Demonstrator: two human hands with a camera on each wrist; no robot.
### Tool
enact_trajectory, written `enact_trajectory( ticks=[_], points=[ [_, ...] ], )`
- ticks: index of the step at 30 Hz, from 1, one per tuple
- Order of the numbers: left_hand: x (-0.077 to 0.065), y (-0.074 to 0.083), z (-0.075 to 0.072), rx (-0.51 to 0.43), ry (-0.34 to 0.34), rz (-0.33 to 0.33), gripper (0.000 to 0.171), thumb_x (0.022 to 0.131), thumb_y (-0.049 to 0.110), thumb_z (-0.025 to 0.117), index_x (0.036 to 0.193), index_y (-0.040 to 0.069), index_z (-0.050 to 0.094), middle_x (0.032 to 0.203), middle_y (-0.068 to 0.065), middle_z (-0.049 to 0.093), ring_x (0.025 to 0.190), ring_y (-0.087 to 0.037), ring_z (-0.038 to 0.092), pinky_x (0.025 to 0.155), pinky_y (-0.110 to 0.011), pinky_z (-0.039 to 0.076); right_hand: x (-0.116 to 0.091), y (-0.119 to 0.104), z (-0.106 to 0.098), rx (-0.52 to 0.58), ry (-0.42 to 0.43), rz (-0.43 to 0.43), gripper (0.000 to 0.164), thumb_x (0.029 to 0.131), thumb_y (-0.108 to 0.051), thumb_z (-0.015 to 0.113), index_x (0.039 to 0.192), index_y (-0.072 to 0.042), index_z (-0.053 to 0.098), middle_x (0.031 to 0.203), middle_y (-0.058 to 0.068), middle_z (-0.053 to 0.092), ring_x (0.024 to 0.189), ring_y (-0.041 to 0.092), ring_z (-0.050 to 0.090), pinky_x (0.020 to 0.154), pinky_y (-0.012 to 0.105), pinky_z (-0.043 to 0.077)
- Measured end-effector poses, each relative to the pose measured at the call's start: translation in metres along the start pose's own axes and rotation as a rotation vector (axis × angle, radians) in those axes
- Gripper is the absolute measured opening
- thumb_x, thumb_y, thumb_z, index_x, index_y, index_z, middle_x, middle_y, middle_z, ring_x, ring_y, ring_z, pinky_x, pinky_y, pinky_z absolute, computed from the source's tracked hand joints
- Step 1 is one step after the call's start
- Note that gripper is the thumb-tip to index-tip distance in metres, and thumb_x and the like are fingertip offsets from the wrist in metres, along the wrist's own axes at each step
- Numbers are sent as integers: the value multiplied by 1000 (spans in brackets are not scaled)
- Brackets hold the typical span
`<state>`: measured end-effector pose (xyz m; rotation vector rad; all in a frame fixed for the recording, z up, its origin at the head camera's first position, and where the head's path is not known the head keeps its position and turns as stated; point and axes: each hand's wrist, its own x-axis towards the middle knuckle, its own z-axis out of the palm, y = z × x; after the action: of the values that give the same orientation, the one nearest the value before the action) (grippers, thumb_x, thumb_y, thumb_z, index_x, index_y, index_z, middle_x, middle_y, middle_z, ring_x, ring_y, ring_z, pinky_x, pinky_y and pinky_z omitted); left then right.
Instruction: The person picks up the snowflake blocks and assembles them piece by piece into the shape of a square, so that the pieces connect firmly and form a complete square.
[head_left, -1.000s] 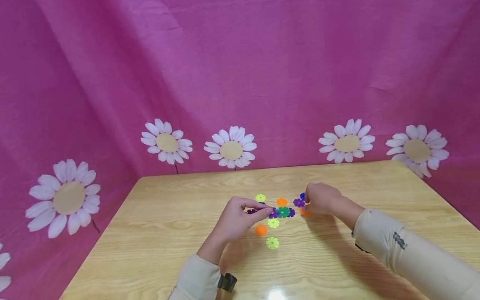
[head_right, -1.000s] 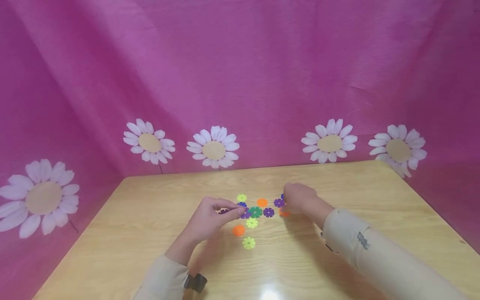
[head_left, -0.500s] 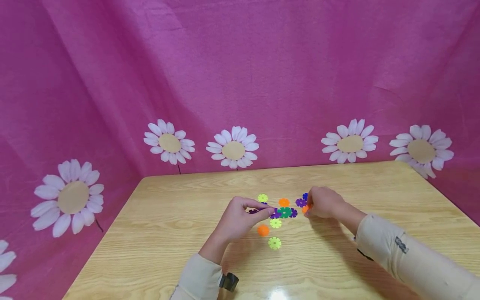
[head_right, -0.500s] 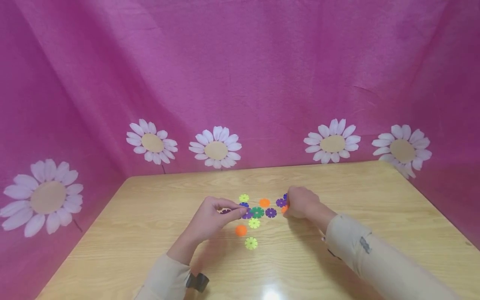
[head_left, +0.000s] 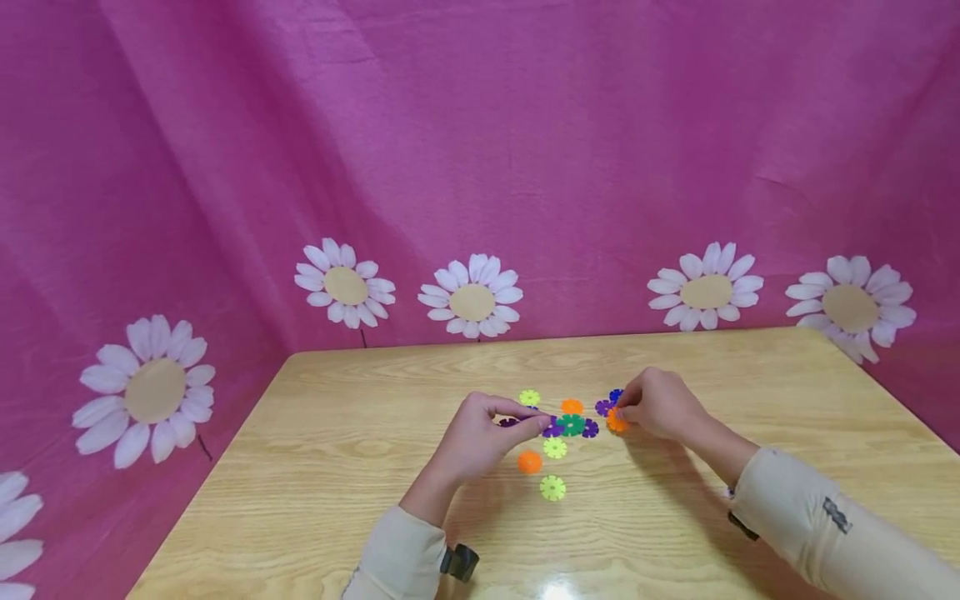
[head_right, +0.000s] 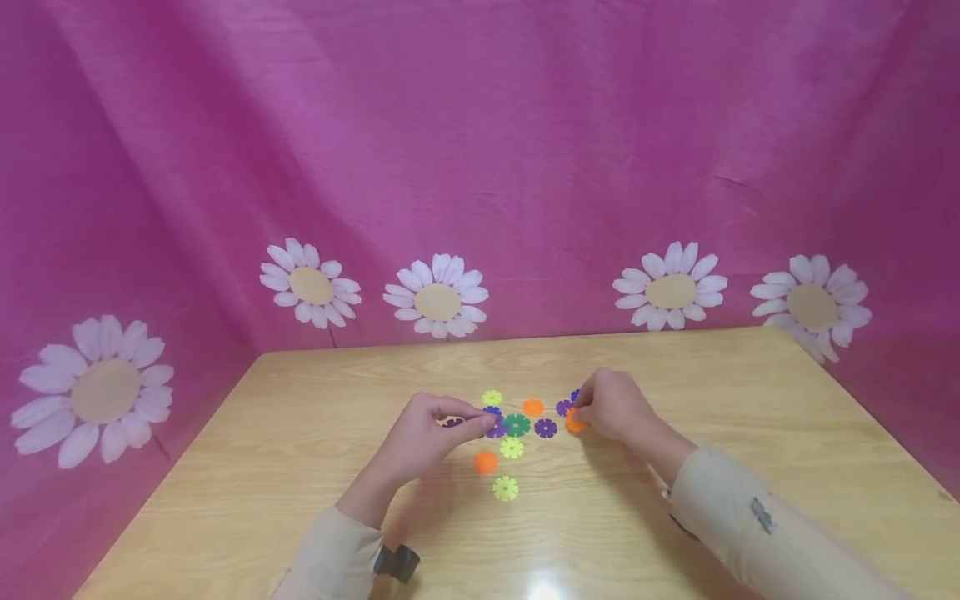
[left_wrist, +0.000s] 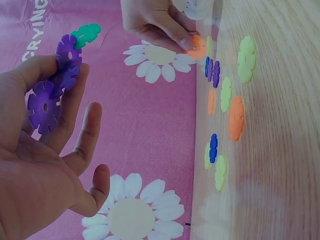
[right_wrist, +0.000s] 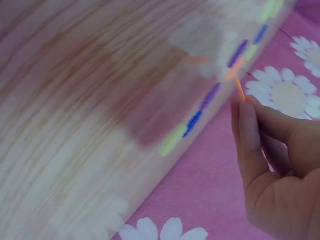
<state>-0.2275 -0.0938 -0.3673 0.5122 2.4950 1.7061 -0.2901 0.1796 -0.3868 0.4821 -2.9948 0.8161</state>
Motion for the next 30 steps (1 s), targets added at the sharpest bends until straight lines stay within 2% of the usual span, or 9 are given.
enact_trajectory(
  ticks=[3, 6, 8, 13, 20, 25, 30],
  points=[
    [1, 0, 0, 8, -4, -12, 16, 87, 31, 79, 97, 20, 82, 93, 5, 78, 89, -11, 68, 75, -29, 54, -5, -2, -3, 90, 1, 31, 11, 84, -13, 78, 88, -3, 80, 80, 6, 76, 72, 13, 65, 65, 31, 54],
    [1, 1, 1, 14, -8, -17, 15, 87, 31, 79, 98, 22, 82, 93, 7, 78, 88, -11, 68, 74, -30, 55, -11, -5, -5, 223, -7, 61, 14, 85, -13, 78, 92, 0, 79, 82, 7, 76, 72, 15, 71, 66, 31, 58],
    [2, 0, 1, 15, -10, -14, 15, 87, 31, 79, 98, 22, 82, 93, 8, 78, 88, -11, 68, 75, -30, 56, -16, -8, -5, 309, -11, 85, 17, 87, -12, 77, 96, 2, 78, 86, 9, 76, 75, 17, 73, 68, 33, 60],
    [2, 0, 1, 20, -10, 0, 14, 87, 30, 79, 98, 22, 82, 93, 8, 78, 87, -11, 69, 75, -30, 56, -28, -15, -5, 472, -1, 83, 21, 88, -13, 76, 101, 4, 77, 93, 12, 76, 80, 16, 73, 72, 33, 61],
    [1, 0, 0, 24, -4, -13, 14, 87, 30, 79, 98, 22, 82, 93, 8, 78, 87, -11, 68, 74, -29, 55, -42, -25, -10, 730, -34, 123, 35, 87, -15, 78, 111, 10, 71, 102, 12, 75, 86, 16, 75, 80, 34, 60],
    [1, 0, 0, 23, 6, -6, 13, 88, 28, 78, 97, 20, 82, 94, 7, 78, 87, -11, 67, 68, -25, 52, -47, -32, -16, 833, -62, 132, 39, 88, -15, 77, 115, 12, 68, 105, 10, 75, 88, 13, 75, 82, 32, 59],
    [0, 1, 0, 20, 7, -13, 14, 87, 28, 79, 98, 20, 82, 93, 6, 78, 85, -11, 67, 67, -24, 52, -47, -35, -16, 881, -104, 150, 41, 88, -15, 77, 117, 13, 67, 107, 9, 75, 89, 13, 75, 83, 32, 59]
  ],
)
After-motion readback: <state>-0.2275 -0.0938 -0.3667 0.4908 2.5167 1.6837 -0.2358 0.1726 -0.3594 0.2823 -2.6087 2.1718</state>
